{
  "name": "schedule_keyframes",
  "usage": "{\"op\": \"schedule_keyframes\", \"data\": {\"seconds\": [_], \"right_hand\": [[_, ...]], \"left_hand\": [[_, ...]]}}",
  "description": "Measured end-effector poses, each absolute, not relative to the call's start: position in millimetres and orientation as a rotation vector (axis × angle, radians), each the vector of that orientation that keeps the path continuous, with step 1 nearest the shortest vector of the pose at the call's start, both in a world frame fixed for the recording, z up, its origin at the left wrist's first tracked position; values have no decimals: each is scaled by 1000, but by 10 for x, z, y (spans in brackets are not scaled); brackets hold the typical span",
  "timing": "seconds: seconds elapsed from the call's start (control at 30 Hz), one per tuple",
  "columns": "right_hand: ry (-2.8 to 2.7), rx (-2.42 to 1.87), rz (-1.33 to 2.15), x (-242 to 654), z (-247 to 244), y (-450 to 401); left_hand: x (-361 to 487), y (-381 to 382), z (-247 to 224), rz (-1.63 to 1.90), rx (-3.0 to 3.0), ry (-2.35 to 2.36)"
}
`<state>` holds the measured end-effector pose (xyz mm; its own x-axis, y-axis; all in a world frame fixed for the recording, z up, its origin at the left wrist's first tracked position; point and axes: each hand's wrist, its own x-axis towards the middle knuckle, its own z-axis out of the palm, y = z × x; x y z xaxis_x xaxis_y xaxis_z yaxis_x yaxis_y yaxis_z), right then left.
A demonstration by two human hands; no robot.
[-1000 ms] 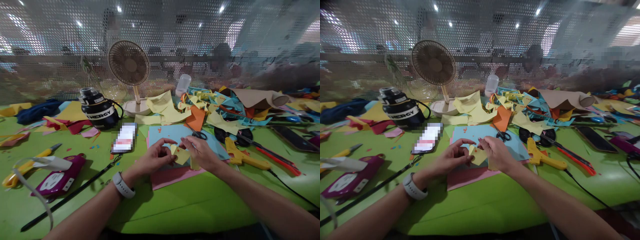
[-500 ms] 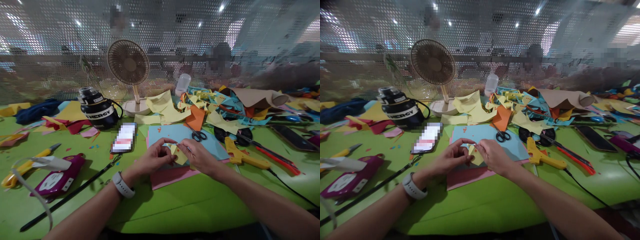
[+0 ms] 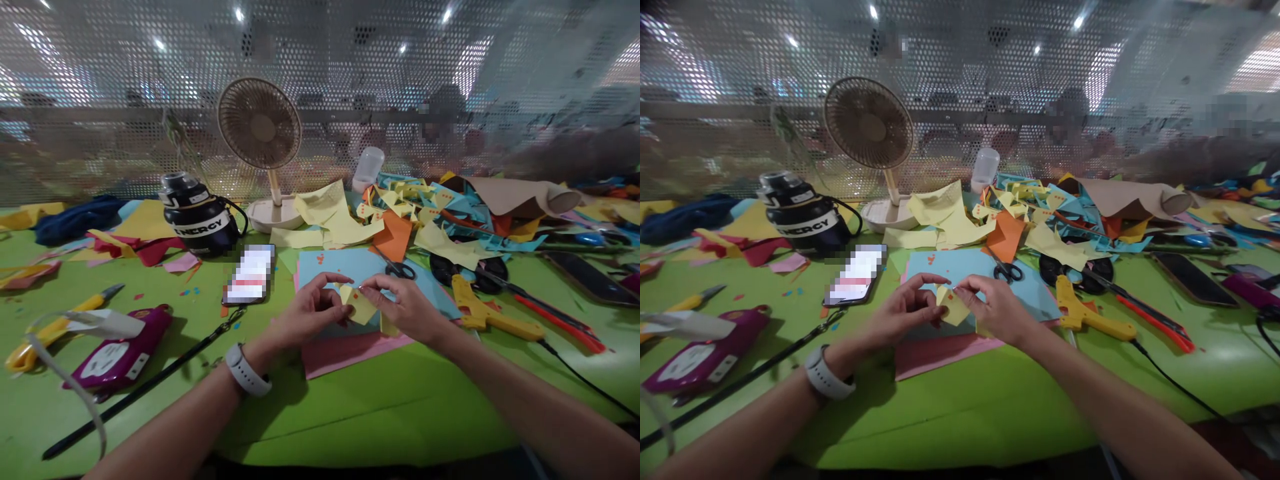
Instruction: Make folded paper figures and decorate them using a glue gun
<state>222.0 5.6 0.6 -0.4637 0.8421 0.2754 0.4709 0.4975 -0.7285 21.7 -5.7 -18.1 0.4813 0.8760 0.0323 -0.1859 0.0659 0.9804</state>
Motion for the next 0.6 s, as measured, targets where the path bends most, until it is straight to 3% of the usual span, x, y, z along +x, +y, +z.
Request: {"op": "schedule_keyframes", "data": {"seconds": [0.47,0.6], "right_hand": [[-2350,-1100,332,2217,-86,96],[-2158,-1182,409,2243,-81,128]], "left_hand": [[221,-75,-180,880,1281,720],[214,-64,-200,896,1300,711]]}}
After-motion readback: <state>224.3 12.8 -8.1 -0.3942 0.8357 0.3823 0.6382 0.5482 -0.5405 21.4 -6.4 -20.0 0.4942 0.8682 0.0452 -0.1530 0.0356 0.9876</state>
